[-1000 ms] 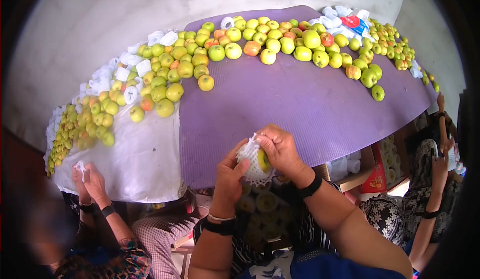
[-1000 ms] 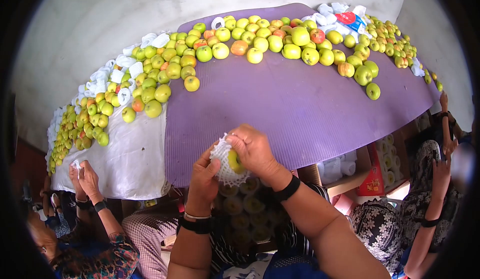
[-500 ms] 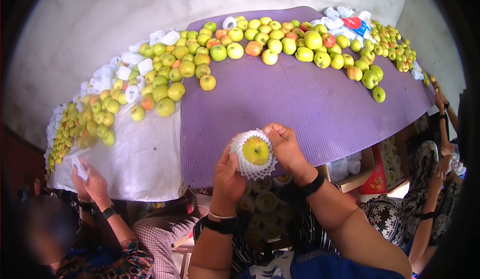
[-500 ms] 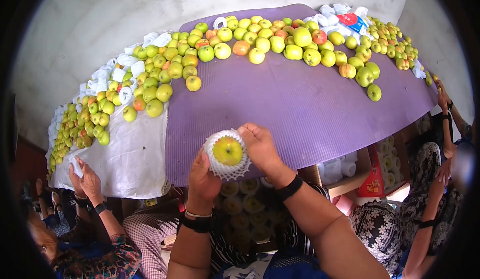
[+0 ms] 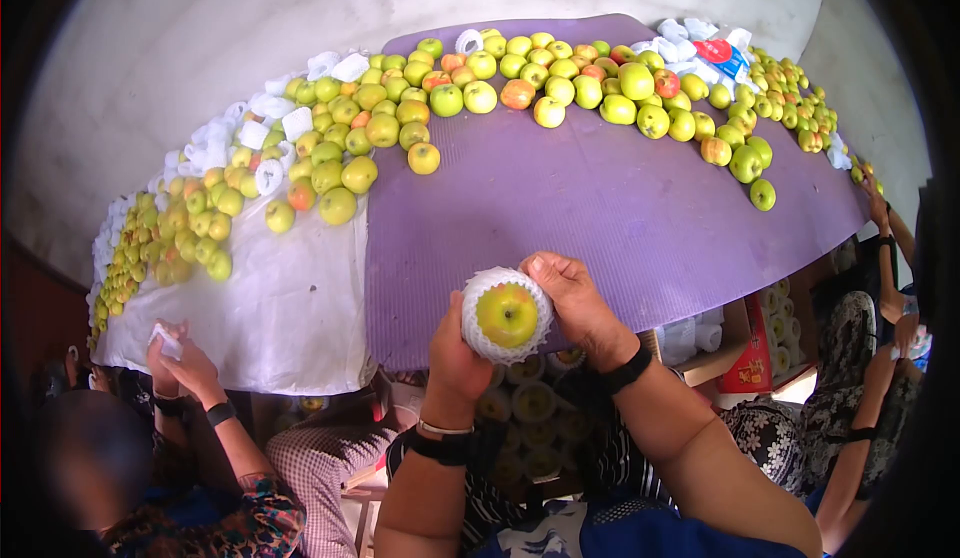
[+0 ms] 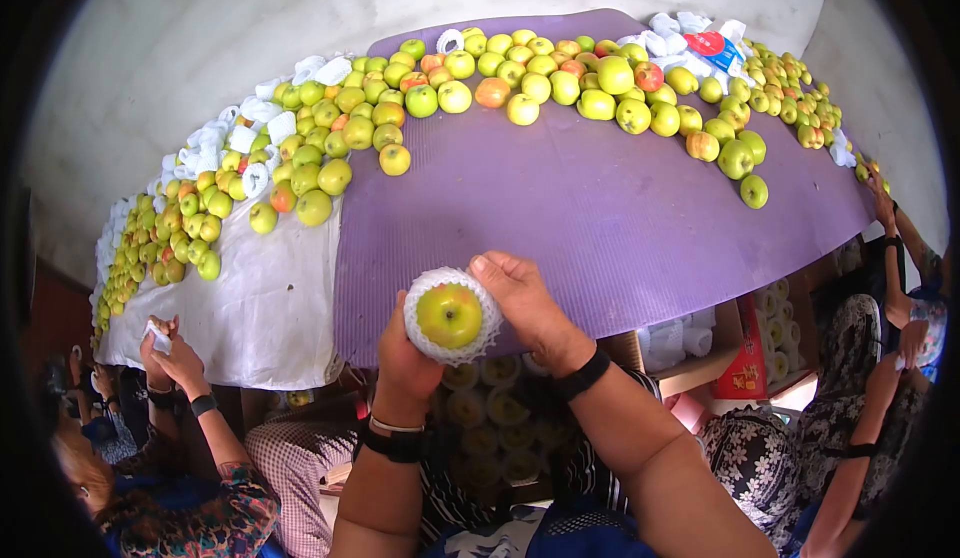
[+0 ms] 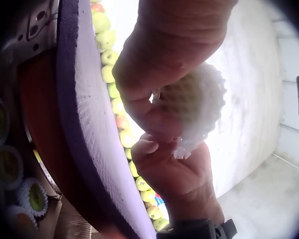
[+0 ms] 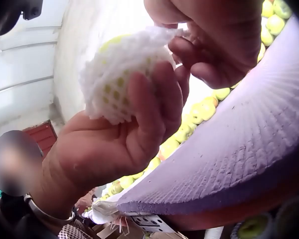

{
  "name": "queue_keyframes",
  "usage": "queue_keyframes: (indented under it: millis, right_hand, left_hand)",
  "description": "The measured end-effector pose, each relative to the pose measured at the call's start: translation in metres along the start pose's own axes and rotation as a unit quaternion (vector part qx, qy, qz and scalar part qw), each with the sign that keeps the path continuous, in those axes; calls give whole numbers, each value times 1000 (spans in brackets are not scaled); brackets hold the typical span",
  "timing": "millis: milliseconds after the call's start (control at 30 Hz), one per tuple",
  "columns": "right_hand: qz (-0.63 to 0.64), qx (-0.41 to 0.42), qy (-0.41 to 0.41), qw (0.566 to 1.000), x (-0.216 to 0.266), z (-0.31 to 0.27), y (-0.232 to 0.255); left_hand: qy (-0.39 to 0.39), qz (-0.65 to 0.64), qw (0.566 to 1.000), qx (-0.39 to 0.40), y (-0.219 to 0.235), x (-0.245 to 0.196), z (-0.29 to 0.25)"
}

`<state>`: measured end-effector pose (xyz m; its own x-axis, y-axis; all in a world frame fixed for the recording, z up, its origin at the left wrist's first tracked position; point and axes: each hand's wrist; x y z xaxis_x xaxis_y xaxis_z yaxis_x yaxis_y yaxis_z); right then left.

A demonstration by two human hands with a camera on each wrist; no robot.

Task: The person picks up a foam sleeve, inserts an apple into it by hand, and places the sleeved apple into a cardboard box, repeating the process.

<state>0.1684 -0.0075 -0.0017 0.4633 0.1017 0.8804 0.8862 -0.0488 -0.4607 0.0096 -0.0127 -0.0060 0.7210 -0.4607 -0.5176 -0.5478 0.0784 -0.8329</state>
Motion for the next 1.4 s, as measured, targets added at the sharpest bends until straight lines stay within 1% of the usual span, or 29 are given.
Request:
queue_keyframes:
  millis: [67,100,167,200,233,267,300,333,400,433,467,500,567,633,700,733,767,800,833,900,933,1000,1033,1100,1167,1233,1300,1333,1400]
  right_hand:
    - [-9,14,7,1000,1,0,-1]
    - [-18,27,15,999,1,1,-1]
    - [-14,30,23,999,1,2,0]
    - [-9,33,33,999,0,3,1]
    - [-9,33,32,999,-1,3,0]
    - [-11,8,-5,1000,-2,3,-2]
    - [-13,-16,-43,999,-2,4,-3]
    - [-13,-16,-43,999,-4,5,-4]
    - [-1,-53,-73,996,-12,7,-4]
    - [-1,-51,-74,996,-15,7,-3]
    - [-3,-47,-53,998,-19,8,-2]
    - [-5,-43,-32,999,-21,8,-2]
    - [17,-46,-34,998,-20,7,-5]
    - [38,-51,-37,997,-14,4,-6]
    - [94,-12,-88,992,-3,-2,-7]
    - [93,-11,-88,992,-2,-2,-8]
    - [36,-15,-52,998,-1,-3,-9]
    - [-21,-19,-17,999,-1,-3,-10]
    - [-21,-18,-17,999,-2,-3,-9]
    - [-87,11,-7,996,-5,-4,-6]
    - [-87,12,-8,996,-6,-4,-6]
    - [-170,1,55,984,-8,-4,-6]
    - [-170,2,55,984,-12,-4,-6]
    - [-215,-14,136,967,-22,-4,-5]
    - [-208,-13,152,966,-23,-5,-7]
    - [-201,-11,167,965,-22,-4,-7]
    - [-138,-22,121,983,-14,-4,-2]
    - [-140,-21,120,983,-11,-4,-2]
    - [-123,27,143,982,-2,-4,-3]
  left_hand:
    - [-20,102,994,-28,3,-1,0]
    - [-20,101,994,-28,1,-2,-1]
    - [12,91,994,-63,-7,-5,-2]
    - [12,90,994,-63,-4,-4,-2]
    - [2,146,988,-41,1,-3,-1]
    - [-8,203,979,-18,3,-3,-1]
    - [-8,202,979,-19,3,-3,-2]
    - [-5,184,983,-27,1,-3,-2]
    - [-2,166,985,-37,-1,-3,-2]
    - [2,100,994,-53,-1,-2,-1]
    - [6,33,997,-68,0,-2,0]
    - [4,32,997,-70,3,-1,1]
    - [-19,-32,998,-55,7,0,4]
    - [-32,-53,996,-56,9,-1,8]
    - [-43,-74,995,-56,8,-2,8]
    - [-44,-92,994,-38,8,-3,7]
    - [-44,-110,993,-21,8,-4,6]
    - [-45,-110,993,-20,10,-3,7]
    - [-48,-132,990,-13,13,-2,9]
    - [-52,-153,987,-6,15,-2,10]
    - [-55,-165,985,-1,15,-2,9]
    - [-58,-178,982,4,16,-2,9]
    - [-59,-182,981,18,17,-1,9]
    - [-60,-186,980,33,20,1,11]
    - [-60,-206,976,46,22,2,12]
    - [-58,-197,978,40,20,2,11]
    - [-54,-189,980,33,16,2,9]
    - [-59,-176,982,19,10,1,8]
    - [-65,-165,984,4,7,1,6]
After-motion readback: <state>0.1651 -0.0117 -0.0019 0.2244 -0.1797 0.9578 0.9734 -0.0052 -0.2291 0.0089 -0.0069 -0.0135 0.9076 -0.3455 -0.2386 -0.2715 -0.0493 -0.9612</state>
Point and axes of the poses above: each hand's wrist, its own z-axis towards the middle knuckle, its own y-axis out of the back of the hand, x = y × z, and after that the axes turned 2 degrees about -x, right-handed
